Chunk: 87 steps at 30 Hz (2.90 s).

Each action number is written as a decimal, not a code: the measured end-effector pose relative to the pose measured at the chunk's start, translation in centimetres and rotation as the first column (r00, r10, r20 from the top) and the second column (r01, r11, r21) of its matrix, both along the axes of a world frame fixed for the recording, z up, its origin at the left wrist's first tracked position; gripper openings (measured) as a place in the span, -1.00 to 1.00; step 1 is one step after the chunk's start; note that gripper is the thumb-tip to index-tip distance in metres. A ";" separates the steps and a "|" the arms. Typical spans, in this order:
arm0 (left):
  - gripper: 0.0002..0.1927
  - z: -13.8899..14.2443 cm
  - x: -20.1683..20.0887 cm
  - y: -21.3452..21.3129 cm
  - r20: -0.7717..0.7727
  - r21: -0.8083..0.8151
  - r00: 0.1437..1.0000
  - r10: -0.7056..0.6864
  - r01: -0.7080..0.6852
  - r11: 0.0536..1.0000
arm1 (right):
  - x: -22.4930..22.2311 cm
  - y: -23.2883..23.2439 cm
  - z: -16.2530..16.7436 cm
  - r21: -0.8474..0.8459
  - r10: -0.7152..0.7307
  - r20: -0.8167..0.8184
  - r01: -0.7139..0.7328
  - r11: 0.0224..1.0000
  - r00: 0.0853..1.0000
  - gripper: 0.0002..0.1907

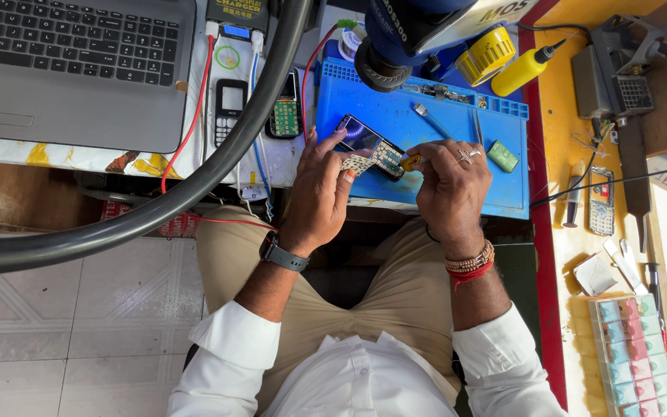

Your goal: The person sits at a repair bench and works on a disassembled mobile phone. They handle the phone's exposed board and small components, pick up a small circuit board, apply flux or solder with a hand-held tool, and reposition the board and phone on the blue mat while working.

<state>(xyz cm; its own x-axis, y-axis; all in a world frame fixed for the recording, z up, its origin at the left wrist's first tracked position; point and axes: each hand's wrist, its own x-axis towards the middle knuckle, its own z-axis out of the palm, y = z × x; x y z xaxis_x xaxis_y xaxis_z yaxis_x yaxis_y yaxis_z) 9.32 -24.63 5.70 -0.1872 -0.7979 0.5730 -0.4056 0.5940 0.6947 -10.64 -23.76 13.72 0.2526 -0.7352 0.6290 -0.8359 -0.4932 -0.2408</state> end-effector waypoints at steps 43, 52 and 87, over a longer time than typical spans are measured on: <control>-0.74 0.3 -0.1 0.4 -0.021 -0.022 1.000 0.004 -0.004 1.000 | -0.9 0.9 0.3 -0.003 -0.002 -0.049 0.001 1.000 0.999 -0.80; -0.77 0.4 -0.1 0.4 -0.001 -0.008 1.000 -0.007 0.007 1.000 | -0.6 1.9 1.0 0.032 -0.002 0.006 0.002 0.999 1.000 -0.82; -0.79 -0.8 0.4 0.1 -0.019 0.003 1.000 0.018 -0.018 1.000 | 2.2 0.2 -0.9 0.022 0.032 0.013 -0.032 0.999 0.999 -0.85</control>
<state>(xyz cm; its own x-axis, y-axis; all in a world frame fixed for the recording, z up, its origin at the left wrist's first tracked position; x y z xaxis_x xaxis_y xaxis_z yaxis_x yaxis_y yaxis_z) 9.74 -24.51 4.94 -0.1616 -0.8025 0.5744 -0.4030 0.5849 0.7038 -8.47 -23.52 12.83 0.2685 -0.7408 0.6157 -0.8168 -0.5139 -0.2622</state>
